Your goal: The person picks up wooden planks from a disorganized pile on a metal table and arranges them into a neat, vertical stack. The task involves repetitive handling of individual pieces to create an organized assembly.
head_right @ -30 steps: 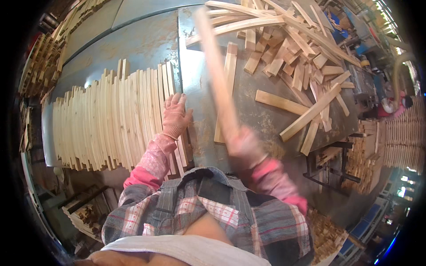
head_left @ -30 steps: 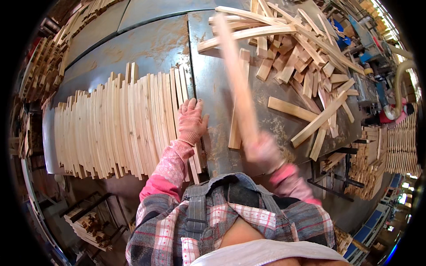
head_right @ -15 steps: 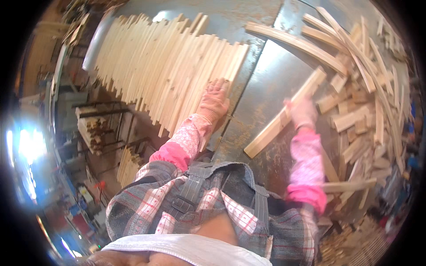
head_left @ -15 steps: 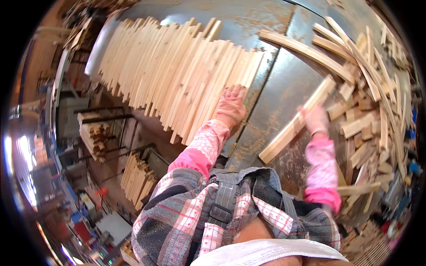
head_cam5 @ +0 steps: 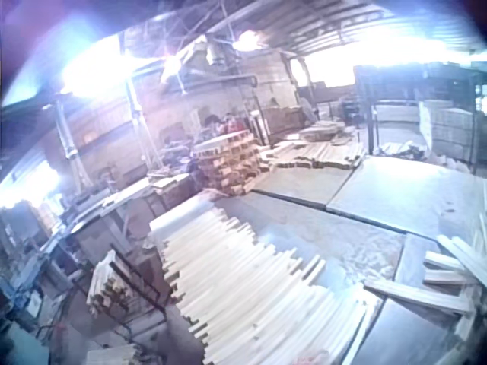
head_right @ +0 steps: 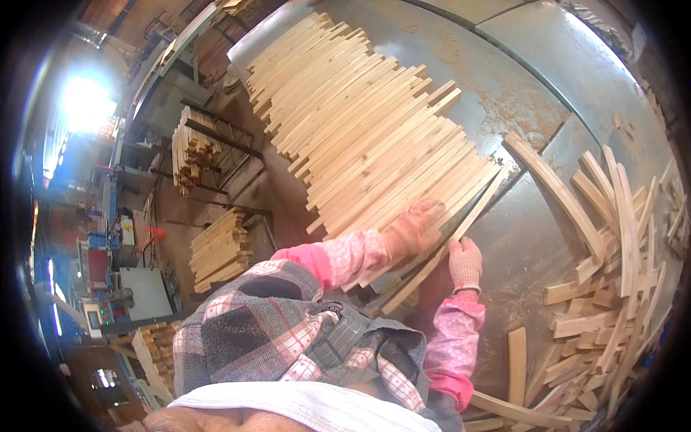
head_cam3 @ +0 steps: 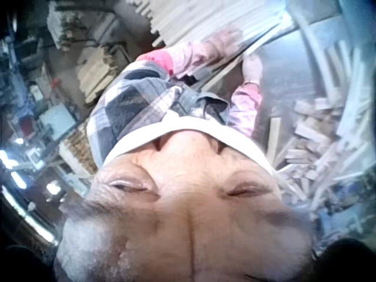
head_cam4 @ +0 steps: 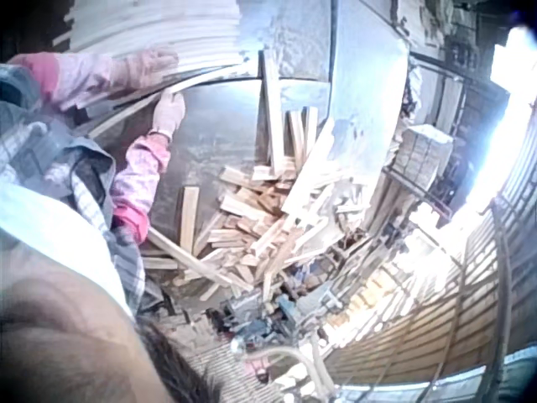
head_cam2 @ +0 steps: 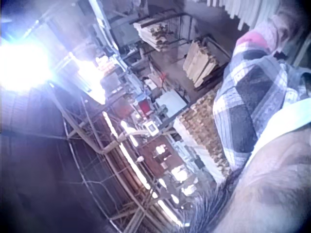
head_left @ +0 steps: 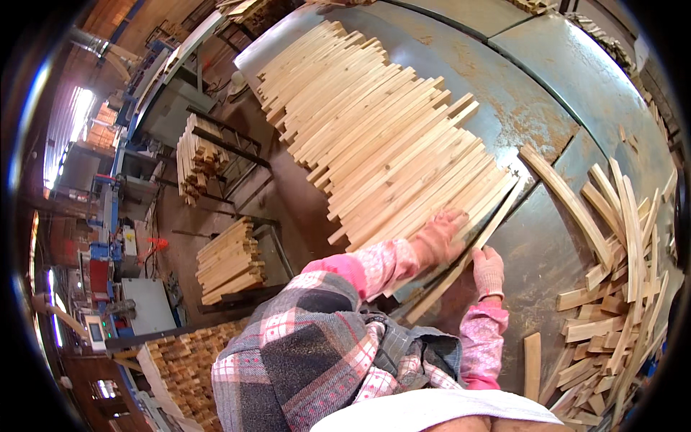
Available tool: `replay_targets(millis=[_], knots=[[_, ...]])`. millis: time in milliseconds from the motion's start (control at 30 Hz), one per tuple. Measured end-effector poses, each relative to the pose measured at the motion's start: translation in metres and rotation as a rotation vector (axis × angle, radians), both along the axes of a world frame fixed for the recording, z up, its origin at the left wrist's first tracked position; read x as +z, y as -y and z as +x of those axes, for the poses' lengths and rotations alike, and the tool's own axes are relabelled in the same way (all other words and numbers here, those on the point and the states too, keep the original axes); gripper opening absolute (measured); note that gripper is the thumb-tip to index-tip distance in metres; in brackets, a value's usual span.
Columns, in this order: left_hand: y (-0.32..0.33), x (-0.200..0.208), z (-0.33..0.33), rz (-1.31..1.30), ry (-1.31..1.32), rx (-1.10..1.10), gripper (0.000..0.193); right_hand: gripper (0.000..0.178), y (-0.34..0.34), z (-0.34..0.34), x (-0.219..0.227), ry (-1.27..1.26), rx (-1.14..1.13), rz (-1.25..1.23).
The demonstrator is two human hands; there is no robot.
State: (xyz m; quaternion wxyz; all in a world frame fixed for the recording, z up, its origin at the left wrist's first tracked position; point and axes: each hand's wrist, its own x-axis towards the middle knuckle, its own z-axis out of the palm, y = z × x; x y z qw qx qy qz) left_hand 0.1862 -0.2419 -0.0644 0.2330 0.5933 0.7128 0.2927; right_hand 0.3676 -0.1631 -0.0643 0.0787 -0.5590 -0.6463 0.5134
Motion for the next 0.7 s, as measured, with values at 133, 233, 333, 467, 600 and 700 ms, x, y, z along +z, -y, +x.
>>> replay_targets(millis=[133, 233, 333, 467, 600, 700], knots=[[0.023, 0.002, 0.006, -0.063, -0.163, -0.239, 0.083, 0.056, -0.003, -0.031, -0.031, 0.156, 0.044, 0.076], [0.018, 0.012, -0.008, -0.096, -0.132, -0.216, 0.084, 0.056, -0.004, -0.053, -0.033, 0.210, -0.003, 0.112], [0.010, 0.028, -0.015, -0.239, -0.115, -0.294, 0.085, 0.054, -0.006, -0.049, -0.034, 0.259, -0.062, 0.081], [0.004, 0.031, -0.025, -0.230, -0.127, -0.266, 0.072, 0.016, -0.004, -0.052, -0.036, 0.420, 0.556, 0.625], [-0.005, 0.013, -0.093, 0.047, -0.287, -0.108, 0.047, 0.014, -0.022, -0.158, -0.009, 0.275, 0.617, 0.488], [0.002, -0.017, -0.155, 0.114, -0.510, -0.106, 0.060, 0.032, -0.030, -0.222, -0.036, 0.191, 0.692, 0.369]])
